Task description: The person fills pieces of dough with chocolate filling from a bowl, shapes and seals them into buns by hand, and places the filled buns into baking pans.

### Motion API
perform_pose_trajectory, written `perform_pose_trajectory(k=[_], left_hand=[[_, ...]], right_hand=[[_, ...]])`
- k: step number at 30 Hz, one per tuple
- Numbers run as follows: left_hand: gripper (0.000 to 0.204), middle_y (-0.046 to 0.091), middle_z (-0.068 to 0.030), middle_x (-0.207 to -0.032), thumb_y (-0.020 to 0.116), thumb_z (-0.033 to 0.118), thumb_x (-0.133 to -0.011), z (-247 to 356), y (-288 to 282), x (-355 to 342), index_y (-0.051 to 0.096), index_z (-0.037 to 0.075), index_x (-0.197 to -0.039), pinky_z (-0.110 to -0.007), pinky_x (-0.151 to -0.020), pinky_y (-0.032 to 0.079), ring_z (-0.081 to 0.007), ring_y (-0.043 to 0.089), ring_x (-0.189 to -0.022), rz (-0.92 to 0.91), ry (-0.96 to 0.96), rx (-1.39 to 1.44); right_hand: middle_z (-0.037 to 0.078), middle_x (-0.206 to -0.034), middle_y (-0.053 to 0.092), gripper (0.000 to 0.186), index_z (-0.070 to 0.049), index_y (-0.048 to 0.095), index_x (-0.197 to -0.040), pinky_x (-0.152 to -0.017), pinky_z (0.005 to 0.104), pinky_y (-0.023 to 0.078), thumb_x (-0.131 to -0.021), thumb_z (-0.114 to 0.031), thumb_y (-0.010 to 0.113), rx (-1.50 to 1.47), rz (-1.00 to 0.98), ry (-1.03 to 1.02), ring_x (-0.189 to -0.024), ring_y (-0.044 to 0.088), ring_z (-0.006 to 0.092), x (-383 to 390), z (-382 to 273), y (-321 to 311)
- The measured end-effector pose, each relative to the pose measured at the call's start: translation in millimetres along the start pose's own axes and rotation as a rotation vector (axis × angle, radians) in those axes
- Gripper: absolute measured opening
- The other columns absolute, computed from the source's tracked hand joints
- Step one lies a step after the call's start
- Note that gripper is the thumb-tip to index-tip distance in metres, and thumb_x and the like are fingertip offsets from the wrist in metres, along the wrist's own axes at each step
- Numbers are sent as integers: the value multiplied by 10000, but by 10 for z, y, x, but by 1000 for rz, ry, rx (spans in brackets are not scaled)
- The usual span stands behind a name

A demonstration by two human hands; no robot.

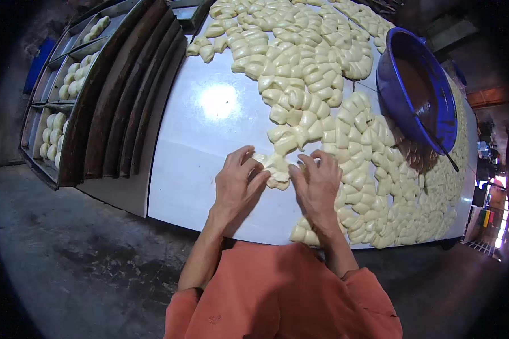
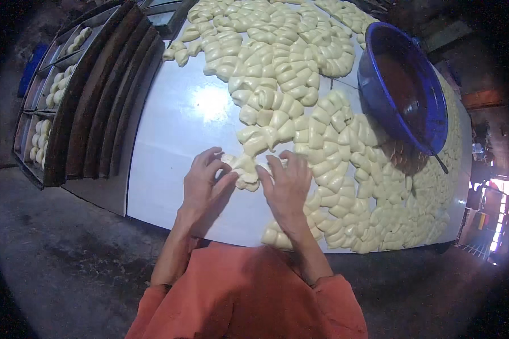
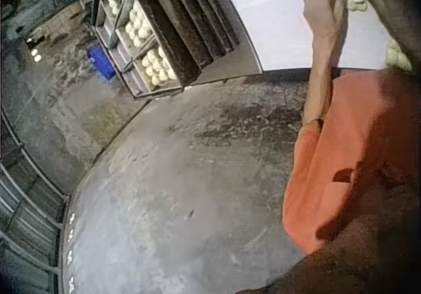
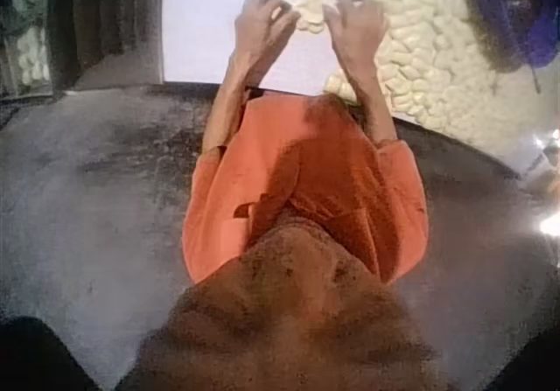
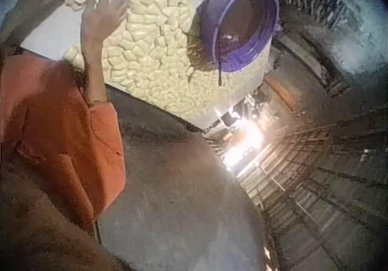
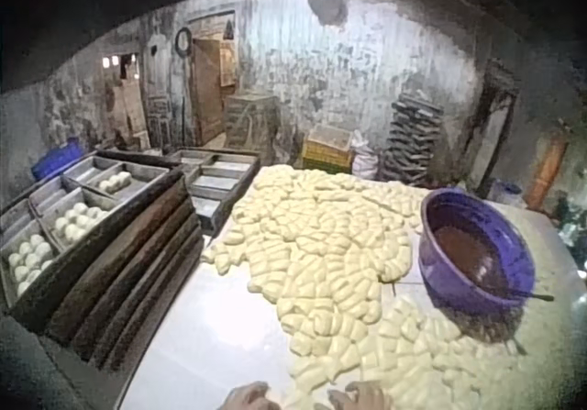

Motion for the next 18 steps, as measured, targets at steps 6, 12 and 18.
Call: perform_pose_trajectory(k=[6, 12, 18], left_hand=[[376, 675, -144, -991, 716, 265, -826, 0, -18, -147, 621, 50, -1119, -410, -805, 508, -306, 636, -932, -176, -78, -12], [415, 695, -133, -951, 704, 289, -793, 47, -236, -16, 670, 52, -1132, -384, -732, 515, -293, 657, -793, -384, -274, 135], [333, 648, -124, -966, 724, 297, -783, -47, -220, 76, 712, 56, -1013, -360, -812, 500, -279, 622, -929, -411, -207, 146]], right_hand=[[81, -892, 602, 246, -65, 665, -909, -818, 418, 367, -823, -289, 715, -120, -168, -48, -919, 527, 277, -178, -99, 218], [39, -795, 605, 106, -13, 585, -843, -643, 290, 467, -774, -83, 624, -941, -477, 445, -684, 537, 114, -6, 195, 150], [28, -860, 575, 349, 6, 536, -1159, -677, 272, 476, -827, -77, 605, -1171, -476, 525, -758, 541, 94, 86, 109, -17]])
Point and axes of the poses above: each hand's wrist, its own x-axis away from the middle knuckle, its own y-axis out of the palm, z = x × y, the point moved 2 cm from there along -x, towards the middle knuckle
